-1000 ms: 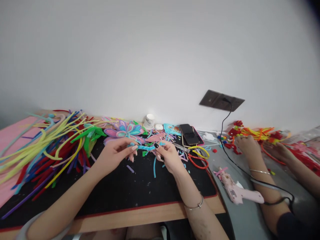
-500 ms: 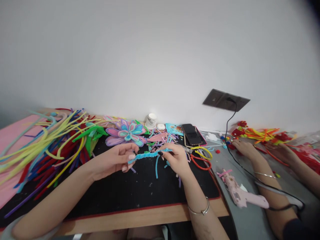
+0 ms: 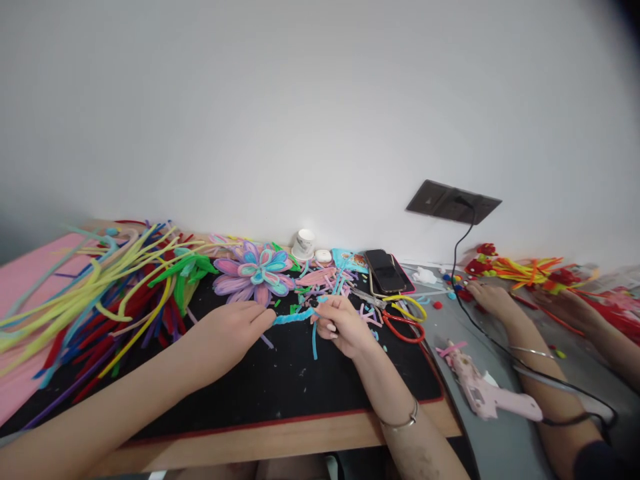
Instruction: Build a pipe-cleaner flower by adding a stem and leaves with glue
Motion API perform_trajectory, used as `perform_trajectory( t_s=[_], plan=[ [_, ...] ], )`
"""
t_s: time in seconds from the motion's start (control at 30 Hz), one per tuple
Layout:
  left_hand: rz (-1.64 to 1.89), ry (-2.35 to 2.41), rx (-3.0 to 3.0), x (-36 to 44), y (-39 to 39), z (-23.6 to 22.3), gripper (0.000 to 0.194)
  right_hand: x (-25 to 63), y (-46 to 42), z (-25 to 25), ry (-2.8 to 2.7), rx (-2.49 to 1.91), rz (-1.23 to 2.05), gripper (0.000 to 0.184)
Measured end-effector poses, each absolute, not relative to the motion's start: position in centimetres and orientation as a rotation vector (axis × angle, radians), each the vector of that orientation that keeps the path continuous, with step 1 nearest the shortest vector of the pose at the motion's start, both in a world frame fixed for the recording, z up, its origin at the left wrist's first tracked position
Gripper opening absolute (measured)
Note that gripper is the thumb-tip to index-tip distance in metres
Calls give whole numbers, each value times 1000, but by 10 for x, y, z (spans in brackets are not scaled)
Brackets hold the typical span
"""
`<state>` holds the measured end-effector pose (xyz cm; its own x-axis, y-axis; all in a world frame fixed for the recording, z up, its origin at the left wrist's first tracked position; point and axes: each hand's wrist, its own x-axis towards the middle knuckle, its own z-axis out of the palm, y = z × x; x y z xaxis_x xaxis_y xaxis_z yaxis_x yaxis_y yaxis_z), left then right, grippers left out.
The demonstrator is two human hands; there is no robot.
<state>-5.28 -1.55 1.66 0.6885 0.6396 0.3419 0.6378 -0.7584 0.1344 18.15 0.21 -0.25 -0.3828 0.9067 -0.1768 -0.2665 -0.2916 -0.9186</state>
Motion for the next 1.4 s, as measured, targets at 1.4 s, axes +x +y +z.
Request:
perform_trajectory(
  t_s=[1.4],
  plan=[
    [960,1062,1422,-42,-30,10,27,193,0,6,-1463,-956,1236,18]
  ],
)
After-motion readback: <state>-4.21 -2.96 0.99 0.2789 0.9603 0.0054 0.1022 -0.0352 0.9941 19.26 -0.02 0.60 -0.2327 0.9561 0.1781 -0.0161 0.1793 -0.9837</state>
